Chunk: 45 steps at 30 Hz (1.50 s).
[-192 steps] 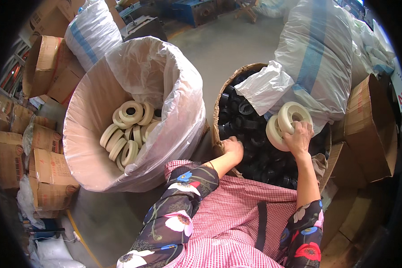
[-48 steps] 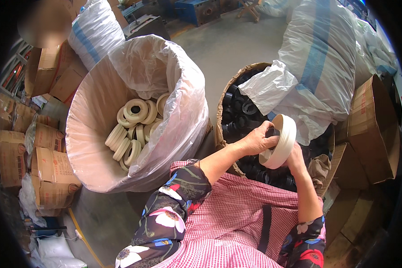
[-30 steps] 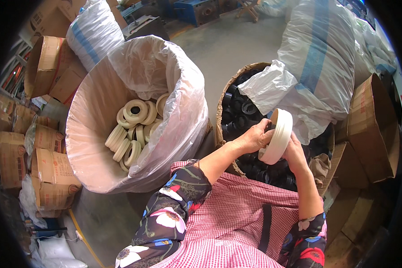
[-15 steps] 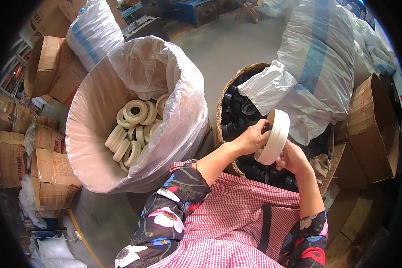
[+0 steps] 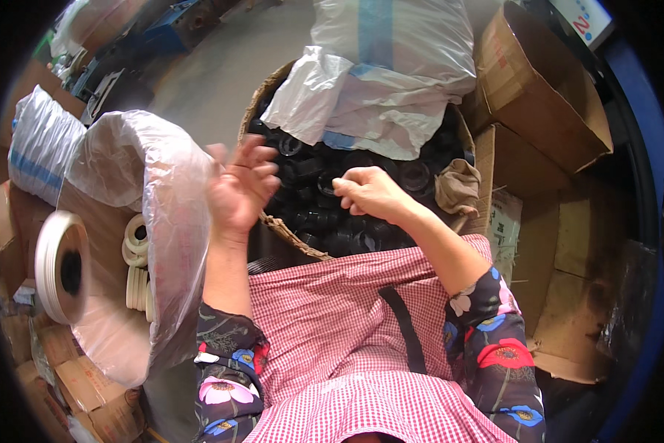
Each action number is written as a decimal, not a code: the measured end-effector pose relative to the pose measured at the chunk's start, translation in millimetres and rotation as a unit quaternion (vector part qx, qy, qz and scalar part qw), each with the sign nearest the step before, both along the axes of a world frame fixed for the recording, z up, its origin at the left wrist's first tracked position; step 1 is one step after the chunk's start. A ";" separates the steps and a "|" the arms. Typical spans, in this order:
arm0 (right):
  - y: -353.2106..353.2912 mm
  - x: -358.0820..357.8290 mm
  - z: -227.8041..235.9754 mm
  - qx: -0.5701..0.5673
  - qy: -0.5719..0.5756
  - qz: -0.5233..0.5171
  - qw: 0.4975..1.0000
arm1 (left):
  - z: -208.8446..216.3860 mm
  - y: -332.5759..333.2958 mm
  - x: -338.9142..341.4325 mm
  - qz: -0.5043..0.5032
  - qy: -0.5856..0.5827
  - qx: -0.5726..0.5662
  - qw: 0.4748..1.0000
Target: The person assembles wheels by inserting black inner hubs into white plastic rims and placing the completed parts into a box.
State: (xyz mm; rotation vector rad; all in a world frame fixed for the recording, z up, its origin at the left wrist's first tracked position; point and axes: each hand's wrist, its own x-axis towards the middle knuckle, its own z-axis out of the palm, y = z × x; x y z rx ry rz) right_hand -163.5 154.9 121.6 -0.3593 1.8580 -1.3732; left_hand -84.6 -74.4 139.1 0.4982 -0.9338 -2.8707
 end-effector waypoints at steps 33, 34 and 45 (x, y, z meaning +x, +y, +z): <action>384.0 -92.5 -320.4 0.310 0.212 -0.343 0.861 | -51.6 155.7 -47.0 -0.508 -0.064 -0.671 0.536; 381.3 -90.0 -323.4 0.310 0.204 -0.343 0.863 | -53.7 155.9 -47.9 -0.506 -0.062 -0.674 0.534; 365.7 -73.4 -310.0 0.307 0.156 -0.343 0.874 | -43.3 151.7 -47.4 -0.477 -0.046 -0.698 0.533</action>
